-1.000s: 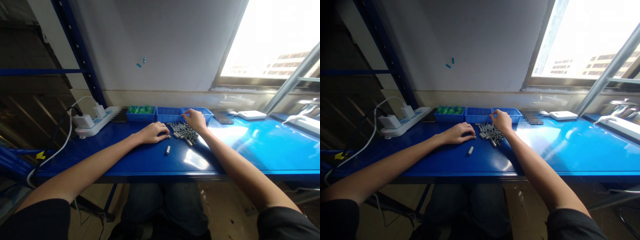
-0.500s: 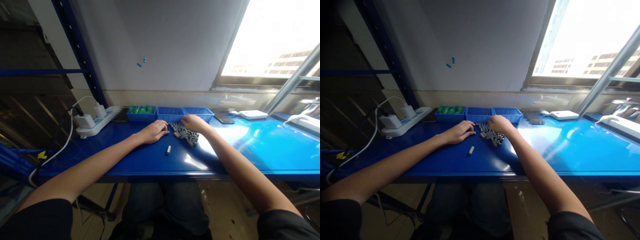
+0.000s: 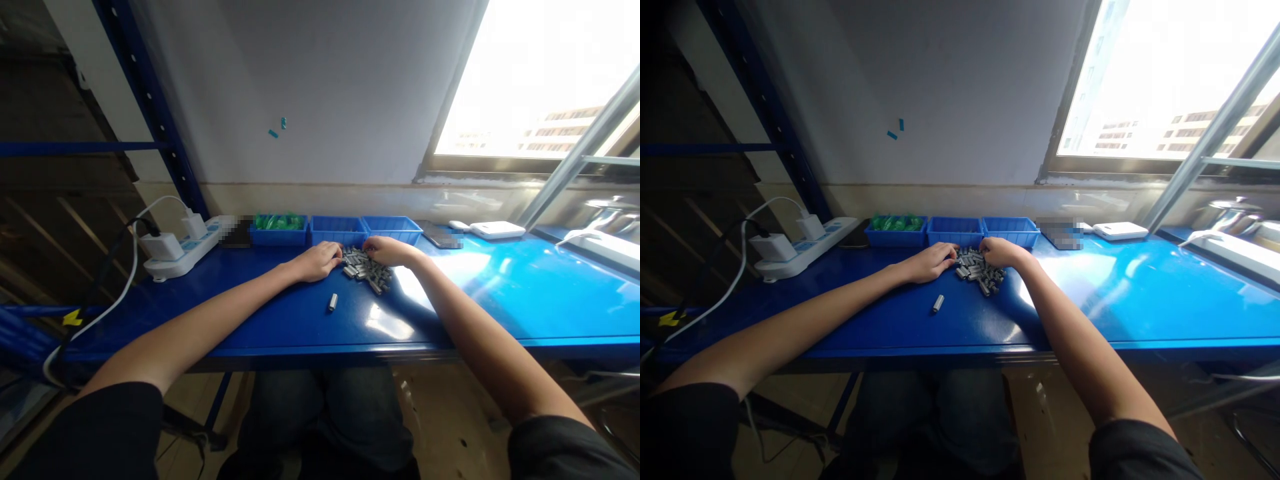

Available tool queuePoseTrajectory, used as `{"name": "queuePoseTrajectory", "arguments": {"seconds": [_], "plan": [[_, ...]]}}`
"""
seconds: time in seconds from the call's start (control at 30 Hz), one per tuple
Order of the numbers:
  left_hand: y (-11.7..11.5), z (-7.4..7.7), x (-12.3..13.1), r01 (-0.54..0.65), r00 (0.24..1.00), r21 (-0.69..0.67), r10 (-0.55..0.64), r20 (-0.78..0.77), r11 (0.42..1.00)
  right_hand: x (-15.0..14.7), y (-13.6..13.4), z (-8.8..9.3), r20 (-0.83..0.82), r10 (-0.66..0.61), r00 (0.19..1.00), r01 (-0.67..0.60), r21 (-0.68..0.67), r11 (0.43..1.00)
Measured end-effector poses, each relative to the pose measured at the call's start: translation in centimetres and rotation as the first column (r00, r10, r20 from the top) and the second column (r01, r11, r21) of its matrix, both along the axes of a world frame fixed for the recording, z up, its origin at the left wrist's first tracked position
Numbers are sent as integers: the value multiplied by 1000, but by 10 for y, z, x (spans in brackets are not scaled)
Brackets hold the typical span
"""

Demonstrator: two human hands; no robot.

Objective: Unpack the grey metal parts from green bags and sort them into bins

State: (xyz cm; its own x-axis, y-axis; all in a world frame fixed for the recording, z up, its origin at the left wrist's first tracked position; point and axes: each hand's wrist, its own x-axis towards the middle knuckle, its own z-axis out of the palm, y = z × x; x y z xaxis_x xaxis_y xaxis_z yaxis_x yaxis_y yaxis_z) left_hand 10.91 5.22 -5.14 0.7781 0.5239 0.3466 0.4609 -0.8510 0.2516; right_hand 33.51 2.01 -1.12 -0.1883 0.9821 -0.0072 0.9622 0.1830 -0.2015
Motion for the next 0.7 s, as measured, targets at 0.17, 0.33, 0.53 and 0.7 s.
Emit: {"name": "queuePoseTrajectory", "arguments": {"seconds": [0.17, 0.33, 0.53, 0.7], "plan": [[-8, 0, -4, -73, 997, 13, 73, 4, 997, 0, 8, -6, 51, -31, 998, 27, 69, 997], [-13, -1, -9, -18, 999, 20, 17, 35, 1000, -5, 12, -8, 175, -5, 985, -6, 64, 998], [-11, -1, -8, -28, 1000, -43, 28, -2, 999, -3, 2, -1, 64, 25, 998, -24, -18, 1000], [-12, 0, -8, -49, 996, -127, 58, 67, 991, -10, -1, -5, -84, 9, 996, -2, 92, 996]]}}
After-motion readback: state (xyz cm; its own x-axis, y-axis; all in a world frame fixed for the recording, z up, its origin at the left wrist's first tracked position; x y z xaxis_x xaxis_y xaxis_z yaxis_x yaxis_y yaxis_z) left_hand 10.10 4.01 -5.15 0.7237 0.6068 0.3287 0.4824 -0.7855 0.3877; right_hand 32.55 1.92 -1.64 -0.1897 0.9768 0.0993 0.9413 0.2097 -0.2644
